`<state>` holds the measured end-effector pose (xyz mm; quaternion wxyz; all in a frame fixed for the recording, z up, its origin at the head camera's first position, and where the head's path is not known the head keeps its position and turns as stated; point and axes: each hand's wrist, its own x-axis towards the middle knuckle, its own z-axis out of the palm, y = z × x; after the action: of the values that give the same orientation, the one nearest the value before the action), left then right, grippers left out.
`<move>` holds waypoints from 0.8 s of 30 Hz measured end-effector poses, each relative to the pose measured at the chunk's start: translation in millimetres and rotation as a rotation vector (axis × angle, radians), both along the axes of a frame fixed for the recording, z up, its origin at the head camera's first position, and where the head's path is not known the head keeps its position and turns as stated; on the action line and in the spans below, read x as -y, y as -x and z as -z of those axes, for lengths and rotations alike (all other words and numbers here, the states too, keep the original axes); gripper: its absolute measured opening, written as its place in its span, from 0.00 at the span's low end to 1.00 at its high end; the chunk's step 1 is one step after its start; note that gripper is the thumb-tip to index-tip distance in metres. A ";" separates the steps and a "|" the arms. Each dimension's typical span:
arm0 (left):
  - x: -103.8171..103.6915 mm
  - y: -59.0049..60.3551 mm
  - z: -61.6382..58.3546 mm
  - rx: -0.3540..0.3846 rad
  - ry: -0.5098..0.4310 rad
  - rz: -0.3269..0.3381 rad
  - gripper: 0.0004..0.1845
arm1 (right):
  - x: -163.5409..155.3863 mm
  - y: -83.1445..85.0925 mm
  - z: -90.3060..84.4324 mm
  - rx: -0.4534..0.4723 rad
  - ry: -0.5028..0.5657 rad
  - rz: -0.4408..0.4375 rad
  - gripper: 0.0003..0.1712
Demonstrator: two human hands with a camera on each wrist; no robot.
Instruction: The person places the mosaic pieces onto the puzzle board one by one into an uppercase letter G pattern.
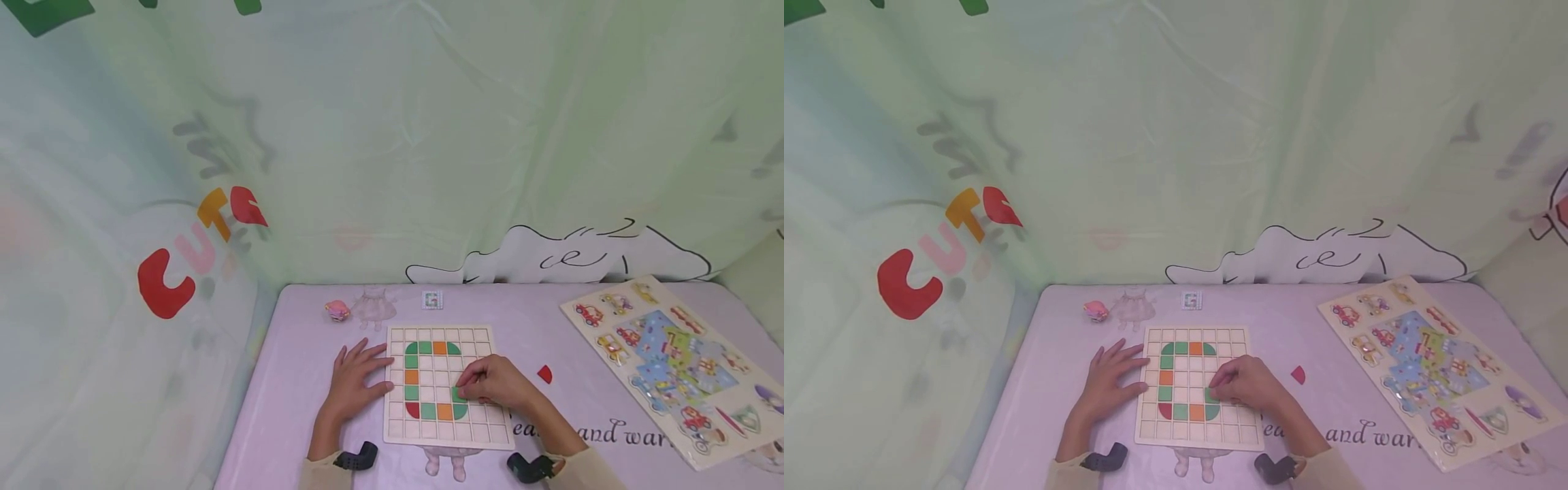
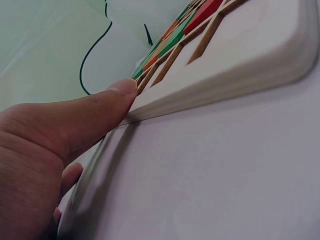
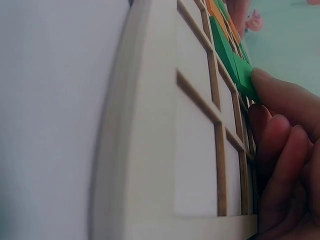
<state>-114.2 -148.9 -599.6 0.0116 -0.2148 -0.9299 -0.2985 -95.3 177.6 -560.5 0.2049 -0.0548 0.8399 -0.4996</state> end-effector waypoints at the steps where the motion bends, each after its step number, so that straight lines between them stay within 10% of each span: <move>1: 0.0 -0.1 -0.2 0.000 -0.004 0.001 0.26 | 0.0 -0.1 0.1 -0.003 -0.001 0.000 0.07; 24: -0.2 -0.1 -1.4 -0.001 -0.011 0.008 0.26 | 3.3 -2.1 -1.9 -0.029 -0.035 0.022 0.08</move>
<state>-114.1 -148.7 -598.1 0.0120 -0.2186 -0.9274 -0.3033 -93.2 174.3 -558.5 0.1882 -0.0491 0.8519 -0.4863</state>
